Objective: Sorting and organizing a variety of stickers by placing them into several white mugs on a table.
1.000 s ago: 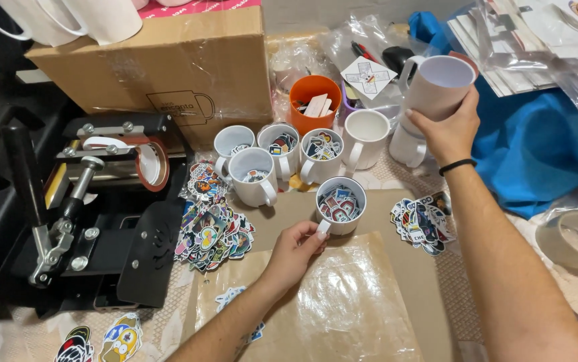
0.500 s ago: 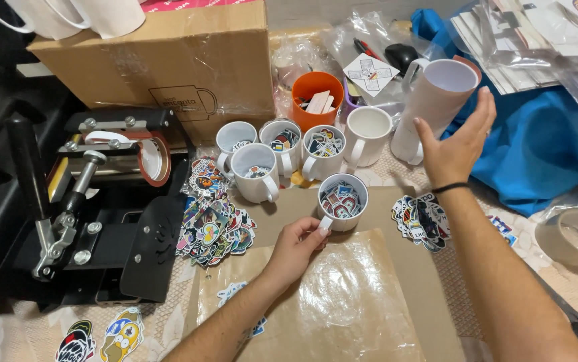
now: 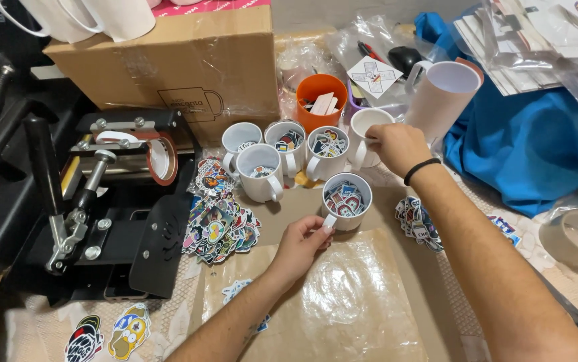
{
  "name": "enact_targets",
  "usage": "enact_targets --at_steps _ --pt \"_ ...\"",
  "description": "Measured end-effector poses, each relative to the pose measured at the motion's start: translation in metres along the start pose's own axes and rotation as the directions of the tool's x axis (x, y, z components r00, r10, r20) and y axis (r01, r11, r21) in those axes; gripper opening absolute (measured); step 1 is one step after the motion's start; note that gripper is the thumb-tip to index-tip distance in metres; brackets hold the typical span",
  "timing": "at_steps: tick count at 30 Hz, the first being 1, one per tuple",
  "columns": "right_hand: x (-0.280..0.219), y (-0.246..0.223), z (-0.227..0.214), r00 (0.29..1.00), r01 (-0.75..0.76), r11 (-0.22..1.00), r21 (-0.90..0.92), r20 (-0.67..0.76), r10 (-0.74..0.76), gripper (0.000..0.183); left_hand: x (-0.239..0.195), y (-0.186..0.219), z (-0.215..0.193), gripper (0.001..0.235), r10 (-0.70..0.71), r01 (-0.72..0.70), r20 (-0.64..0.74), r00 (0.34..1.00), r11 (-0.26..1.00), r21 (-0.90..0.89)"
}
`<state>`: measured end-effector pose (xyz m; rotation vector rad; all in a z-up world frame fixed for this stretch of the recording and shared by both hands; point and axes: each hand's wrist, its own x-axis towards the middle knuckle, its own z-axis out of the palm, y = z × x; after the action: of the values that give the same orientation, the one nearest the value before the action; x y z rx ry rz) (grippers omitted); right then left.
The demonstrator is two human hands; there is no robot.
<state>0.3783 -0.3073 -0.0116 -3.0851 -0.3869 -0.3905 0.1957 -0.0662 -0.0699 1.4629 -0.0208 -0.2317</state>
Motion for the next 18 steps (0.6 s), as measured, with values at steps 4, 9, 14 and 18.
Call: enact_targets --at_steps 4,9,14,18 --pt "0.004 0.005 0.010 1.000 -0.002 0.994 -0.111 0.024 0.005 0.024 0.005 -0.004 0.003 0.018 -0.004 0.004 -0.011 1.000 1.000 0.010" --pt "-0.017 0.008 -0.016 0.992 0.072 0.991 -0.116 -0.090 -0.083 0.012 0.004 -0.004 0.004 0.018 -0.014 0.014 -0.017 1.000 1.000 0.017" --pt "-0.086 0.004 -0.105 0.961 0.115 0.992 -0.057 -0.244 -0.126 0.004 0.003 0.008 0.007 0.018 -0.035 0.036 -0.038 0.999 0.999 0.022" --pt "-0.171 0.032 -0.145 0.950 0.140 0.990 0.029 -0.285 -0.126 0.012 0.013 0.022 0.025 0.014 -0.059 0.058 -0.058 0.997 0.998 -0.023"
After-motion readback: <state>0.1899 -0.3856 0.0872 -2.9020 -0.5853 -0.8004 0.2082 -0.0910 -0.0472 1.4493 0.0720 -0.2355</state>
